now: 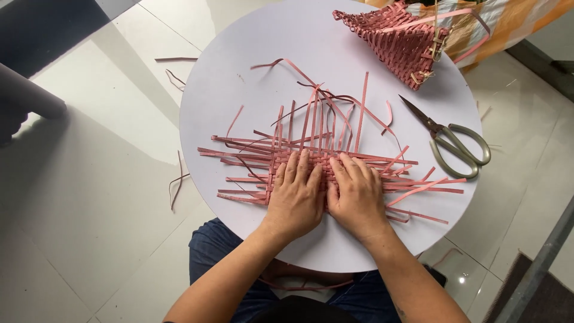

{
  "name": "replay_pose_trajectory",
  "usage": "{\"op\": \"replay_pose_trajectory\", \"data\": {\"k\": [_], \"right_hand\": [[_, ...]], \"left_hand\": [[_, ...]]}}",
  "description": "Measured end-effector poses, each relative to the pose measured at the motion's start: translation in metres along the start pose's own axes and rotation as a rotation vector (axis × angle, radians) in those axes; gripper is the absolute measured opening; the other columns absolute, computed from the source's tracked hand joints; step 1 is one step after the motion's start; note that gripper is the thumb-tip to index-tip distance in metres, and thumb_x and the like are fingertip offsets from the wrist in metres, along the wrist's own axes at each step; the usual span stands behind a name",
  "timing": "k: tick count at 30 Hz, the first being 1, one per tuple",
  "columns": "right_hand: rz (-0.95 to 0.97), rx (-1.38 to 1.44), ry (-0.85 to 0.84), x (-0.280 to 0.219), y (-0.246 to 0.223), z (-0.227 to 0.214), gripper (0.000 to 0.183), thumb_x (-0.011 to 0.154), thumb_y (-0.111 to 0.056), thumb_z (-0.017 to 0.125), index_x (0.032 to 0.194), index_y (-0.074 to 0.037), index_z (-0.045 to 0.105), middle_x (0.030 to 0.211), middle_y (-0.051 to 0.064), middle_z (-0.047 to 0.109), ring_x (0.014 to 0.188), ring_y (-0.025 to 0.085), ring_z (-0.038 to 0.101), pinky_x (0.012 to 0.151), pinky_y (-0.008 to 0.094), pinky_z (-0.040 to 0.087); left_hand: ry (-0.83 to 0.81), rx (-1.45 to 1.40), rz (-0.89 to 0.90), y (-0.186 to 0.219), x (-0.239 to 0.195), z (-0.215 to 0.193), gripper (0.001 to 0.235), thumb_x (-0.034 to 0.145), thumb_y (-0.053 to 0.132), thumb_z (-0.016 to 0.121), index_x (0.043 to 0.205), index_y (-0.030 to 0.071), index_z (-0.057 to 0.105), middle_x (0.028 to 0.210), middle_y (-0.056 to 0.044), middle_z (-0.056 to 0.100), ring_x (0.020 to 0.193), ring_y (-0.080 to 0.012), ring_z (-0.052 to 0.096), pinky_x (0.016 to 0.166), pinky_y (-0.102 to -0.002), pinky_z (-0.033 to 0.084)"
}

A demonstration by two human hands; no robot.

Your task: The person weaves pink paper strips into a flat mat on a white table. They interlace the strips by hand, occasionally using scissors to trim excess length.

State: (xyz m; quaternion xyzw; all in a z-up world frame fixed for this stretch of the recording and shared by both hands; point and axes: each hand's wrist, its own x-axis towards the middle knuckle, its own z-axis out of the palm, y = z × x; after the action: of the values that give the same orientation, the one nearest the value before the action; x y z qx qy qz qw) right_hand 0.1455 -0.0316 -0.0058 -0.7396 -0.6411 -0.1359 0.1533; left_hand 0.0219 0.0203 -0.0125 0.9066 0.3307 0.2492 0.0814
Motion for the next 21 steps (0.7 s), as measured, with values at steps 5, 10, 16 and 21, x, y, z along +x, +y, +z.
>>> {"op": "replay_pose_trajectory", "data": {"k": [5, 10, 16, 21], "right_hand": [[0.120, 0.038, -0.187, -0.009, -0.003, -0.007, 0.050, 0.075, -0.032, 0.041, 0.123, -0.016, 0.042, 0.130, 0.011, 0.037, 0.118, 0.029, 0.033, 0.086, 0.049, 0.030], [0.134, 0.078, -0.217, -0.042, -0.009, -0.026, 0.048, 0.075, -0.035, 0.042, 0.119, -0.018, 0.047, 0.130, 0.007, 0.039, 0.119, 0.025, 0.033, 0.088, 0.052, 0.029], [0.128, 0.052, 0.006, -0.065, -0.010, -0.047, 0.038, 0.074, -0.038, 0.052, 0.107, -0.020, 0.057, 0.121, 0.003, 0.050, 0.112, 0.024, 0.042, 0.087, 0.042, 0.027], [-0.047, 0.250, 0.326, -0.046, -0.016, -0.084, 0.022, 0.077, -0.013, 0.059, 0.098, -0.008, 0.059, 0.106, 0.010, 0.056, 0.099, 0.029, 0.050, 0.090, 0.038, 0.038]], "left_hand": [[-0.267, -0.006, -0.024, -0.013, 0.009, -0.019, 0.065, 0.068, 0.040, 0.053, 0.121, 0.006, 0.038, 0.129, -0.023, 0.031, 0.121, -0.0384, 0.024, 0.097, -0.051, 0.017], [-0.233, -0.003, 0.002, -0.007, -0.005, -0.018, 0.053, 0.079, 0.041, 0.042, 0.119, 0.006, 0.040, 0.128, -0.021, 0.034, 0.121, -0.0371, 0.027, 0.099, -0.051, 0.013], [-0.301, 0.034, -0.024, 0.014, -0.019, -0.014, 0.054, 0.082, 0.031, 0.028, 0.128, 0.003, 0.028, 0.128, -0.025, 0.030, 0.122, -0.0388, 0.022, 0.100, -0.053, 0.006], [-0.133, 0.074, -0.003, 0.027, -0.021, -0.014, 0.054, 0.069, 0.031, 0.043, 0.117, 0.005, 0.042, 0.113, -0.022, 0.043, 0.111, -0.0377, 0.038, 0.093, -0.061, 0.017]]}}
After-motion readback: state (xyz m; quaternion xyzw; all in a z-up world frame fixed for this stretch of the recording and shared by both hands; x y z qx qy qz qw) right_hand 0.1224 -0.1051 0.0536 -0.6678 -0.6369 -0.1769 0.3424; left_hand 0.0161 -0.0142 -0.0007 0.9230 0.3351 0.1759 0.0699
